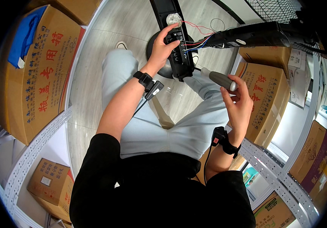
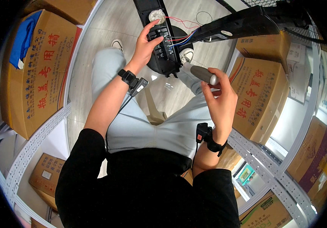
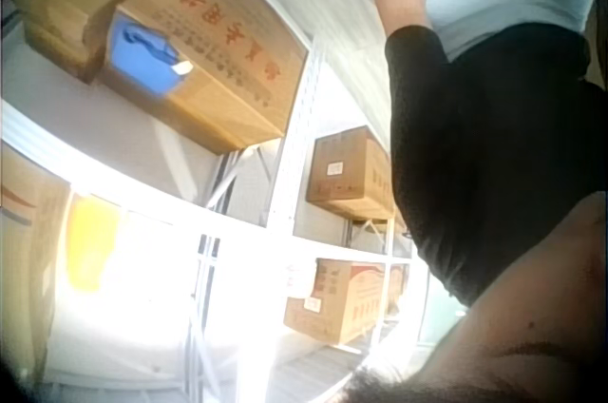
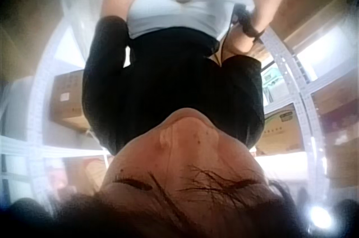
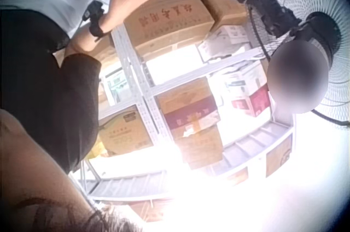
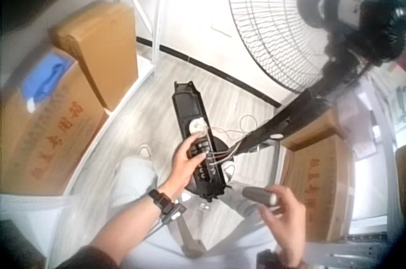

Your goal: The person sits on the floor and uses a screwdriver to tighten screws on the base and control panel of a standing fan. They manipulate the fan's internal wiring and reassemble the plastic housing.

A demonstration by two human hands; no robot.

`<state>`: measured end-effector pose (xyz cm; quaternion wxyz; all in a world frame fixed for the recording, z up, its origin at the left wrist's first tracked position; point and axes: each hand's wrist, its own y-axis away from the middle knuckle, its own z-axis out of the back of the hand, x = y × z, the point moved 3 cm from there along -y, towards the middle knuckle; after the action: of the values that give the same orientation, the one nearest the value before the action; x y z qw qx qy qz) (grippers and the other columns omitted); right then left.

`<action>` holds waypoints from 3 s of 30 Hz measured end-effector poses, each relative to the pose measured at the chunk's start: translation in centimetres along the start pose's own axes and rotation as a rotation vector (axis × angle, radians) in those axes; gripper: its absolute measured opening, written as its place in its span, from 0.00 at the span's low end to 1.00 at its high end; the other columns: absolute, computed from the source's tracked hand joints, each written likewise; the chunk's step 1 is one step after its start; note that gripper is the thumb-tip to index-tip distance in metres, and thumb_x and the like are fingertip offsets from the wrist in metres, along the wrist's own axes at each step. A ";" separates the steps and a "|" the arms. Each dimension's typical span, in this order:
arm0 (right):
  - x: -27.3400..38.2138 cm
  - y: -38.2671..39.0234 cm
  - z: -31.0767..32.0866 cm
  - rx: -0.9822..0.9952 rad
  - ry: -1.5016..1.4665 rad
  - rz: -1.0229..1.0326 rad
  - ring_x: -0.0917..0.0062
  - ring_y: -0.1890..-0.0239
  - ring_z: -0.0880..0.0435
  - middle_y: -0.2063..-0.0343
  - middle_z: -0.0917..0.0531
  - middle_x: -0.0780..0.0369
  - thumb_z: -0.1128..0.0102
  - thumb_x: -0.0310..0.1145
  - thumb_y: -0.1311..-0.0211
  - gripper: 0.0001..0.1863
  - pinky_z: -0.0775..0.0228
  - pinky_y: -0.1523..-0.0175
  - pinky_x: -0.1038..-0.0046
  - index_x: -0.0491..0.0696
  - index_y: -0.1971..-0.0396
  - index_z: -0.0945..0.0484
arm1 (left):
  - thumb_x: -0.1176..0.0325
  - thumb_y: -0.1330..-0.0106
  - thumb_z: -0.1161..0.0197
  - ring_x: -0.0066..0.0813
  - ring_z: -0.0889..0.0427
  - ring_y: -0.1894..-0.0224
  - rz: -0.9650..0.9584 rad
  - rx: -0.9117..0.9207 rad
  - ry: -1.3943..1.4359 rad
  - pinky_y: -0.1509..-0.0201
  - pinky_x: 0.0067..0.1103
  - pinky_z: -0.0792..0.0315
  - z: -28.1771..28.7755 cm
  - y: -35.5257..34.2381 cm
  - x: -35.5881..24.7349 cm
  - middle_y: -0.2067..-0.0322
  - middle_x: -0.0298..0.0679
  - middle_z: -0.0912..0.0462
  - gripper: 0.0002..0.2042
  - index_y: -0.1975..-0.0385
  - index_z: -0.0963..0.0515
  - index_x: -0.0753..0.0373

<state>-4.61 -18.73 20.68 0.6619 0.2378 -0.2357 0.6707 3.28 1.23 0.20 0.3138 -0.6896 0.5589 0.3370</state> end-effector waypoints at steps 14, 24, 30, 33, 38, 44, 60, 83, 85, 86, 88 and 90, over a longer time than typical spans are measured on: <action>-0.4 -0.4 -0.5 -0.095 -0.095 -0.016 0.81 0.69 0.18 0.71 0.18 0.60 0.27 0.37 0.49 0.20 0.25 0.66 0.79 0.43 0.59 0.22 | 0.86 0.42 0.42 0.21 0.26 0.48 -0.021 0.017 -0.004 0.44 0.20 0.30 -0.2 0.0 -0.1 0.48 0.36 0.26 0.28 0.40 0.34 0.62; -1.9 -0.8 -0.2 -0.111 0.289 -0.157 0.81 0.79 0.24 0.82 0.22 0.62 0.30 0.47 0.48 0.21 0.32 0.72 0.81 0.43 0.69 0.22 | 0.85 0.42 0.42 0.21 0.25 0.49 -0.017 0.017 -0.025 0.44 0.20 0.30 -0.1 0.1 0.1 0.48 0.35 0.26 0.27 0.40 0.33 0.62; -0.2 -0.5 -0.2 -0.097 0.036 0.064 0.77 0.74 0.21 0.71 0.18 0.61 0.28 0.38 0.49 0.18 0.25 0.67 0.77 0.43 0.62 0.21 | 0.85 0.41 0.42 0.21 0.25 0.50 0.003 0.022 -0.004 0.45 0.20 0.30 -0.2 0.1 -0.1 0.49 0.35 0.26 0.27 0.40 0.33 0.62; -1.0 -0.5 -0.1 -0.047 -0.045 0.100 0.77 0.72 0.19 0.69 0.18 0.61 0.28 0.36 0.49 0.18 0.24 0.67 0.76 0.43 0.60 0.20 | 0.85 0.41 0.42 0.20 0.25 0.50 -0.018 0.007 -0.003 0.45 0.19 0.29 -0.3 0.1 -0.2 0.49 0.35 0.25 0.27 0.40 0.33 0.61; -0.8 -0.9 0.0 -0.029 0.220 -0.251 0.81 0.76 0.19 0.81 0.20 0.62 0.31 0.44 0.46 0.20 0.30 0.71 0.79 0.42 0.64 0.20 | 0.85 0.41 0.43 0.21 0.25 0.50 0.008 0.031 0.022 0.45 0.19 0.30 -0.1 0.1 0.2 0.48 0.35 0.26 0.27 0.40 0.33 0.62; -1.0 -0.5 -0.1 -0.021 0.167 -0.104 0.80 0.77 0.18 0.83 0.21 0.61 0.30 0.42 0.46 0.20 0.29 0.72 0.78 0.41 0.62 0.22 | 0.85 0.41 0.43 0.20 0.25 0.50 -0.031 0.019 -0.023 0.46 0.18 0.30 -0.4 0.1 -0.5 0.49 0.34 0.25 0.26 0.40 0.33 0.62; -1.0 -0.5 -0.4 -0.159 0.200 0.024 0.80 0.76 0.23 0.73 0.19 0.60 0.29 0.39 0.47 0.17 0.29 0.72 0.77 0.43 0.64 0.20 | 0.84 0.40 0.43 0.20 0.26 0.49 0.015 0.028 0.047 0.44 0.19 0.31 -0.4 0.2 0.0 0.49 0.34 0.25 0.26 0.40 0.33 0.61; -1.3 -0.2 -0.3 -0.053 -0.060 -0.020 0.84 0.74 0.17 0.80 0.18 0.63 0.29 0.31 0.48 0.18 0.28 0.69 0.81 0.46 0.56 0.21 | 0.85 0.40 0.43 0.20 0.25 0.50 0.024 0.017 0.042 0.45 0.18 0.30 -0.5 0.3 -0.3 0.49 0.34 0.25 0.26 0.40 0.32 0.60; -1.5 -0.2 -0.3 -0.022 -0.043 -0.047 0.84 0.73 0.17 0.80 0.18 0.63 0.30 0.29 0.48 0.18 0.28 0.69 0.81 0.46 0.56 0.21 | 0.85 0.41 0.43 0.20 0.25 0.50 0.025 0.025 0.055 0.45 0.19 0.30 -0.4 0.2 -0.3 0.49 0.34 0.25 0.26 0.40 0.32 0.60; -1.5 -0.2 -0.3 -0.002 -0.026 -0.076 0.84 0.73 0.17 0.80 0.18 0.63 0.29 0.29 0.48 0.18 0.28 0.69 0.81 0.46 0.56 0.21 | 0.85 0.41 0.43 0.20 0.25 0.50 0.005 0.029 0.024 0.45 0.19 0.30 -0.4 0.2 -0.4 0.49 0.34 0.26 0.26 0.40 0.33 0.60; -1.3 -0.2 -0.2 0.023 -0.004 -0.141 0.85 0.73 0.17 0.80 0.18 0.63 0.29 0.30 0.48 0.18 0.28 0.69 0.81 0.47 0.56 0.21 | 0.85 0.41 0.43 0.20 0.25 0.50 -0.036 0.037 -0.039 0.45 0.19 0.30 -0.5 0.2 -0.4 0.48 0.34 0.26 0.26 0.40 0.33 0.61; -1.0 -0.2 -0.2 0.034 0.007 -0.215 0.85 0.74 0.17 0.80 0.18 0.63 0.29 0.30 0.48 0.18 0.28 0.69 0.82 0.47 0.56 0.21 | 0.85 0.41 0.43 0.20 0.25 0.49 -0.029 0.041 -0.037 0.45 0.19 0.30 -0.5 0.2 -0.4 0.48 0.34 0.26 0.26 0.40 0.33 0.61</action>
<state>-4.39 -19.38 19.94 0.7267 0.2702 -0.1952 0.6006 3.08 0.99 0.80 0.3427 -0.6848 0.5498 0.3336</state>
